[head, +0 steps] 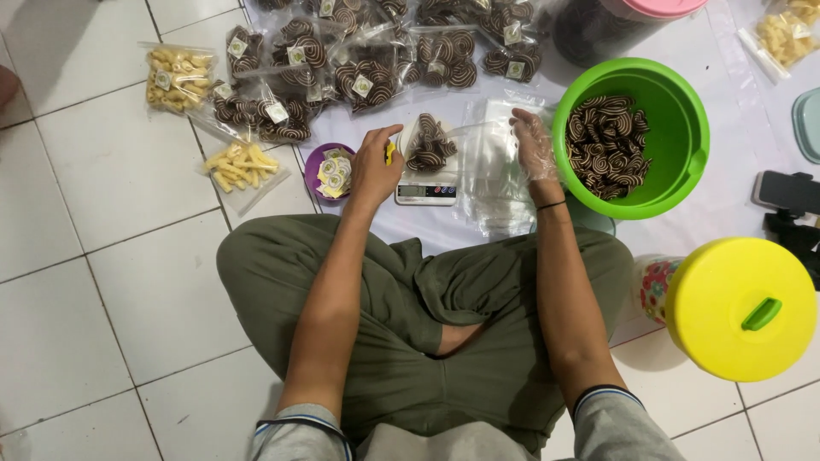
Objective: Weighing and bagging chocolate cookies from a bowl into plastic bags on a digital scale.
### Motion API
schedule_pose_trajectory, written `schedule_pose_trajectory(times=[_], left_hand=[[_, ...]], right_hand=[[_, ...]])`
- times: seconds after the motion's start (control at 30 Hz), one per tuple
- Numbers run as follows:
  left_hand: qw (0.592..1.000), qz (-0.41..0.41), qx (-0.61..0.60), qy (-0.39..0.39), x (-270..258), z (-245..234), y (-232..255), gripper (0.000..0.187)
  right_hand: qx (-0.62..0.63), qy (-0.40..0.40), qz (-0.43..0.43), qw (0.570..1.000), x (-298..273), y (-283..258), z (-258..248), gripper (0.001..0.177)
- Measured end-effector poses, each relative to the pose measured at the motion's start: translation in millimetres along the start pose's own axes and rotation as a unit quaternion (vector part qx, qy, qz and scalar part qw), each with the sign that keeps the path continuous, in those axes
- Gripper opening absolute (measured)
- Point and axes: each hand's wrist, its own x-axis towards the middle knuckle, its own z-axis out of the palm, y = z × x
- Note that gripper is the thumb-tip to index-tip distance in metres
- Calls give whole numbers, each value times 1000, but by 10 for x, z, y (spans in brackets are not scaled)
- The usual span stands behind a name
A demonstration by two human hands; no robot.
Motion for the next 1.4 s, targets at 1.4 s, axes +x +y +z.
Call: schedule_pose_trajectory(times=[1.4], left_hand=[[990,77,88,-82,-4,345,42,78]], right_hand=[[-506,-113,-97,850,102,76,718,33]])
